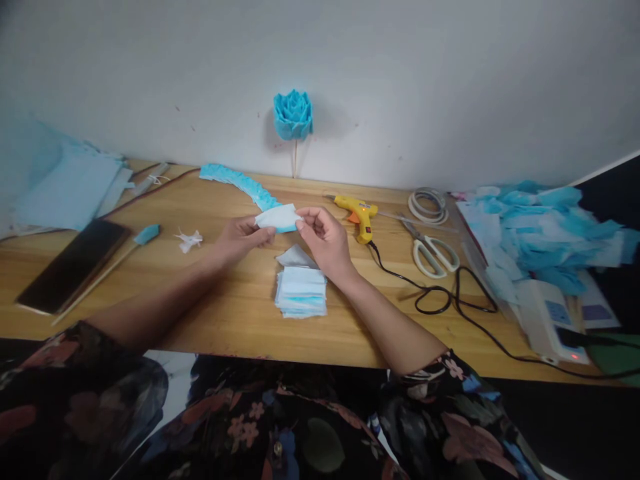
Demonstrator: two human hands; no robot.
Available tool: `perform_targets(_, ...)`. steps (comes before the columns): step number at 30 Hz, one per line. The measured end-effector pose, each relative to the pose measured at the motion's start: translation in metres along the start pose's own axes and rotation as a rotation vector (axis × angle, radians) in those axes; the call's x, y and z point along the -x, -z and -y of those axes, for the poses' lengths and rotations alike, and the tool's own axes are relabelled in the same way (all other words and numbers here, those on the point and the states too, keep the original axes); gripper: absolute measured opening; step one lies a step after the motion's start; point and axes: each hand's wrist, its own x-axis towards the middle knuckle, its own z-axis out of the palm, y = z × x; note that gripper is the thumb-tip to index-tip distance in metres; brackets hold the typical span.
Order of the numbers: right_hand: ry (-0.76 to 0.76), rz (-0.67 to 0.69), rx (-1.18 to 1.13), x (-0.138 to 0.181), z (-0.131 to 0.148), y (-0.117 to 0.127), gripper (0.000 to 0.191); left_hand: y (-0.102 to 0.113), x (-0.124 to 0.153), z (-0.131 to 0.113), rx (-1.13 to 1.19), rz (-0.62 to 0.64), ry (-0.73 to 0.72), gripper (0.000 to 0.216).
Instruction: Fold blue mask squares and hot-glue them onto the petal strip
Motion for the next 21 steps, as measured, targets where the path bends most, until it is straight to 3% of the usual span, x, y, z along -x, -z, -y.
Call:
perform_targets(5, -0.006, 0.028, -0.075, 0.0003, -0.0015, 0.0049, 0.030, -0.0006, -0.0012, -0.0011, 0.020, 0.001, 0.017, 0.041)
perform_targets(13, -0.069, 0.187, -0.070, -0.0049, -0.0052, 0.0083, 0.074, -0.0001, 0.0004, -0.0025, 0.023, 0.023, -0.008, 0.038)
perform_targets(21, -0.175, 0.226, -0.112, -0.0037, -0.0039, 0.0072, 0.053, 0.0024, 0.0005, -0.0015, -0.028, 0.013, -0.079, 0.034)
